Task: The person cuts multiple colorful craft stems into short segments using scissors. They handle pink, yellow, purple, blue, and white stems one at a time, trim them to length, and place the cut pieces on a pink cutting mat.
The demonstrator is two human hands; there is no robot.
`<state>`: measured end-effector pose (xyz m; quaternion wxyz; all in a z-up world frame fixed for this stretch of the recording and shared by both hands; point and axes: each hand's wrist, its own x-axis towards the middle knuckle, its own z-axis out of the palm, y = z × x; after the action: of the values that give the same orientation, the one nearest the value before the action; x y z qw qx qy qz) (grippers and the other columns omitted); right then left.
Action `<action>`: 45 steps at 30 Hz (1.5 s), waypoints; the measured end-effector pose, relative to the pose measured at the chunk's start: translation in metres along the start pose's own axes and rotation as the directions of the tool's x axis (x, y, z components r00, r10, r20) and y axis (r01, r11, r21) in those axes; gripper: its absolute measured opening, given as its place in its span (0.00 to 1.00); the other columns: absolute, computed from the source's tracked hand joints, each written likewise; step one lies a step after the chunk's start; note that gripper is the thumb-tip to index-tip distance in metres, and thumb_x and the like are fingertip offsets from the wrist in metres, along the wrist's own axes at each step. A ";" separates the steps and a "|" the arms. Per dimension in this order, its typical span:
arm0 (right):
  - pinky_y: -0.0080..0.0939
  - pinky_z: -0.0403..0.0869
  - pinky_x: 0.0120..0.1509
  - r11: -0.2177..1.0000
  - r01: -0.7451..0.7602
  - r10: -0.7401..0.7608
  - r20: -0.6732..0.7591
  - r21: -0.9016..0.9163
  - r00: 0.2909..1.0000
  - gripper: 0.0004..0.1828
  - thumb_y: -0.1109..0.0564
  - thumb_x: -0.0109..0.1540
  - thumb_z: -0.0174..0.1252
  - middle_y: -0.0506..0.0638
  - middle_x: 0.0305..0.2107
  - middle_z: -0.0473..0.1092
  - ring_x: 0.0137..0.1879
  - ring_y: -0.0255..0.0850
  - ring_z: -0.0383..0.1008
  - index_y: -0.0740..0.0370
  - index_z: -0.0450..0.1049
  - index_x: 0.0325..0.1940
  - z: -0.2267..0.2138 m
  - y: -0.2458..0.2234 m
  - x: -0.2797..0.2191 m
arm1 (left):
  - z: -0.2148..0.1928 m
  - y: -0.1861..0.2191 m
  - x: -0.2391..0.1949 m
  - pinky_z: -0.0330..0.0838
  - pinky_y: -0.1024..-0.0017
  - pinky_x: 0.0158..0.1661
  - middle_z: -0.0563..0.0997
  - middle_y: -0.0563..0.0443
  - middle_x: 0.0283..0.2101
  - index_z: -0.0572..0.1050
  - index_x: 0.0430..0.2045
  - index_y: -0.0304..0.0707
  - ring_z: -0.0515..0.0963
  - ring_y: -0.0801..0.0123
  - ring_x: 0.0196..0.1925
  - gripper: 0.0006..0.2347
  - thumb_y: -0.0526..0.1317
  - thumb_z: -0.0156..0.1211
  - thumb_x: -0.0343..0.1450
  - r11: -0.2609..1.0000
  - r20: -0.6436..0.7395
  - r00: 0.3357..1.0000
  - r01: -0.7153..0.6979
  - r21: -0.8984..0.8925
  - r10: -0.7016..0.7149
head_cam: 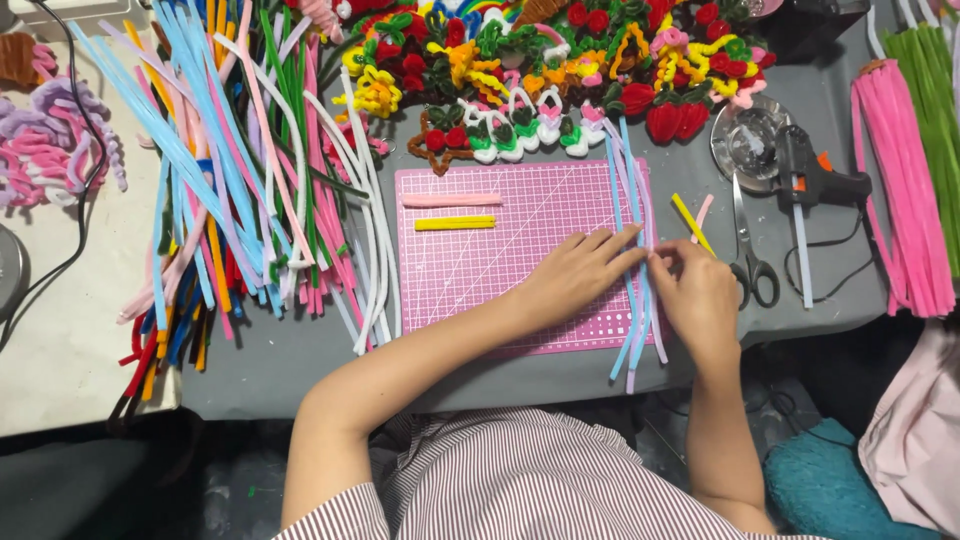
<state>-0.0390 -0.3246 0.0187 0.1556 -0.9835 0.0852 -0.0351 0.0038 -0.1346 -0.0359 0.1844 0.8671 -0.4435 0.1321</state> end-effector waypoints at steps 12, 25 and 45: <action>0.50 0.73 0.40 0.941 -0.102 0.094 0.037 0.323 0.995 0.09 0.58 0.64 0.64 0.58 0.28 0.76 0.33 0.50 0.77 0.67 0.78 0.43 0.000 -0.032 -0.008 | 0.023 -0.024 0.011 0.75 0.75 0.49 0.79 0.49 0.43 0.73 0.43 0.37 0.78 0.66 0.52 0.05 0.32 0.51 0.76 0.986 -0.108 0.990 -0.100 -0.130 0.086; 0.37 0.65 0.30 0.767 -0.088 0.285 -0.214 0.636 0.935 0.09 0.55 0.74 0.47 0.47 0.11 0.62 0.20 0.40 0.63 0.60 0.72 0.46 0.021 0.004 0.000 | -0.035 0.002 0.042 0.79 0.48 0.44 0.64 0.26 0.46 0.56 0.53 0.18 0.79 0.25 0.44 0.30 0.12 0.52 0.56 0.598 0.075 0.843 0.437 -0.672 -0.532; 0.62 0.74 0.55 0.793 0.216 -0.121 -0.200 0.570 0.972 0.15 0.57 0.75 0.44 0.67 0.47 0.75 0.53 0.65 0.76 0.63 0.73 0.60 0.004 -0.061 -0.006 | 0.037 -0.003 0.059 0.75 0.69 0.34 0.81 0.44 0.31 0.83 0.36 0.34 0.76 0.70 0.34 0.14 0.47 0.60 0.71 -0.281 0.412 0.580 0.306 -0.910 -0.702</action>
<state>-0.0348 -0.2654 0.0332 0.4413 -0.8849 -0.0063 -0.1487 0.0422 -0.1918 -0.0465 0.8129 0.5529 0.0568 -0.1738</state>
